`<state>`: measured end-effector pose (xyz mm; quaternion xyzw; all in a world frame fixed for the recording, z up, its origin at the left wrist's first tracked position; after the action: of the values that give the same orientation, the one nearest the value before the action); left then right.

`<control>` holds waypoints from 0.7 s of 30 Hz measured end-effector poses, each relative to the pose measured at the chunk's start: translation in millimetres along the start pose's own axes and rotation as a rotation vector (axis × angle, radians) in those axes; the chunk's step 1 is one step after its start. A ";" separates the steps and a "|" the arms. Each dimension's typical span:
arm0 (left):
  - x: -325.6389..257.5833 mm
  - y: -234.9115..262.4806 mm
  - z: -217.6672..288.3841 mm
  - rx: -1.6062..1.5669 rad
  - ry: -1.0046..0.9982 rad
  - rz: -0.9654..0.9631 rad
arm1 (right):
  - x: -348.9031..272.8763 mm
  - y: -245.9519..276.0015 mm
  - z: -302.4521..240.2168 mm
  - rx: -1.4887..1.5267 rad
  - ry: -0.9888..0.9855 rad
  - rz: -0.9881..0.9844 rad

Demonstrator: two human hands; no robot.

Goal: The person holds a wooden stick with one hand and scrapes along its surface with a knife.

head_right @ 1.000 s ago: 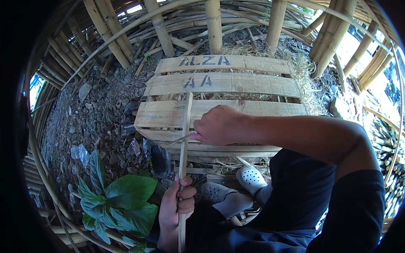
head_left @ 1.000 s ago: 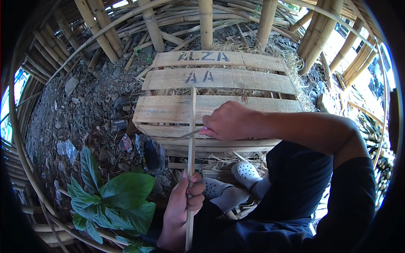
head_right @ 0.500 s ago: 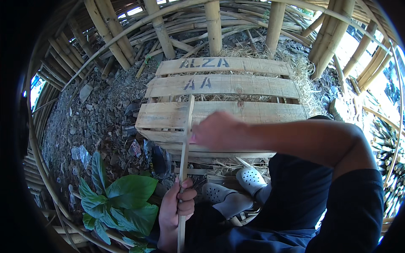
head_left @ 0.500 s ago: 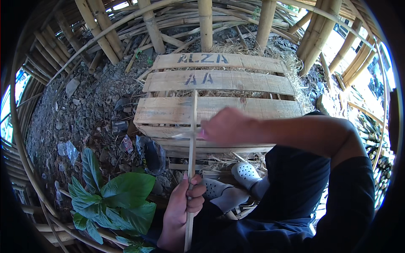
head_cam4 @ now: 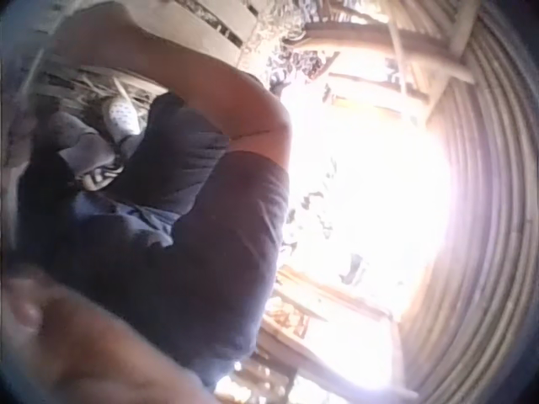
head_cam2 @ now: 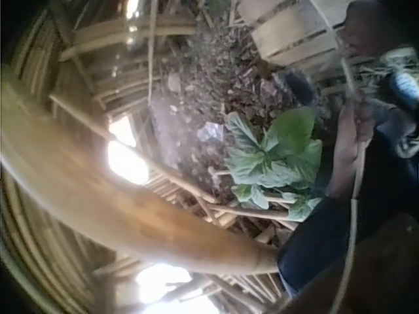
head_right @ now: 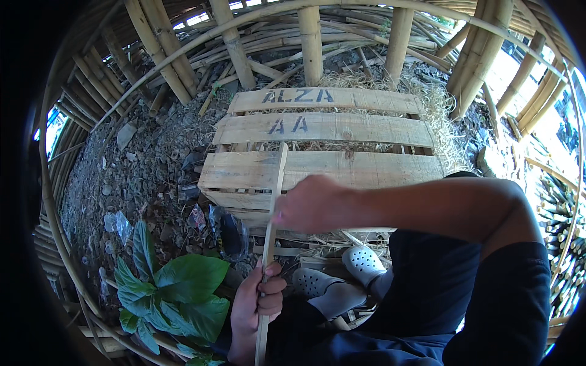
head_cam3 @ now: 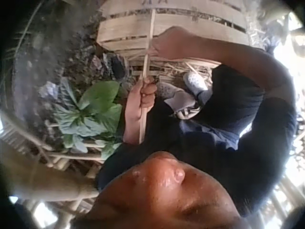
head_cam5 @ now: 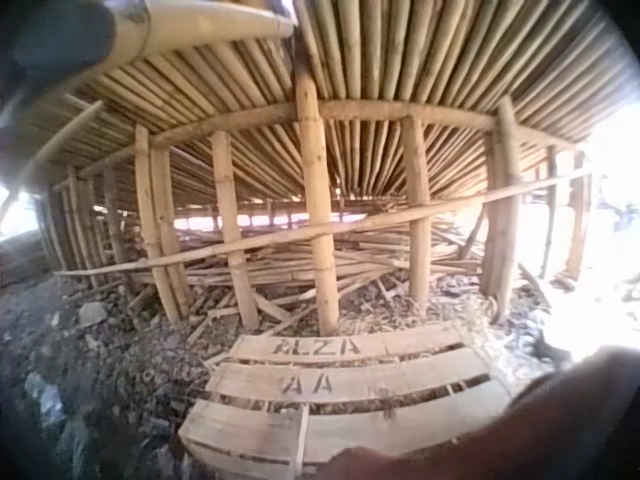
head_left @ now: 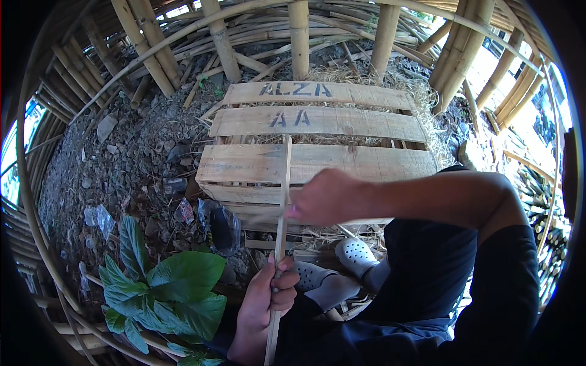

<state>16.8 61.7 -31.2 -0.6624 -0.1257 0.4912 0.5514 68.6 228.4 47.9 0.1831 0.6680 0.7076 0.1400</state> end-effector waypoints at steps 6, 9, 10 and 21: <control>1.9 0.8 -1.2 -0.076 0.031 -0.015 | 0.7 4.8 11.6 0.028 -0.108 -0.136; -0.1 -2.2 -3.5 -0.045 0.039 -0.022 | -6.0 3.2 -13.8 0.084 -0.056 -0.178; -0.5 -0.7 -5.1 -0.008 0.035 0.000 | -7.1 1.4 -11.9 0.085 -0.060 -0.179; -2.3 1.4 -5.3 -0.036 0.049 -0.001 | -5.2 10.5 -14.8 0.085 0.056 -0.117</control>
<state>19.4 56.3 -31.7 -0.6840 -0.1214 0.4723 0.5426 67.2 212.1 57.4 0.1296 0.7108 0.6739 0.1544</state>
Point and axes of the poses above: each hand's wrist, its own x-axis towards the middle knuckle, its own y-axis out of the back of the hand, z = x × y, the point moved 8 cm from there along x, towards the middle knuckle, and after that the axes turned 12 degrees about z, right-handed, at the moved point
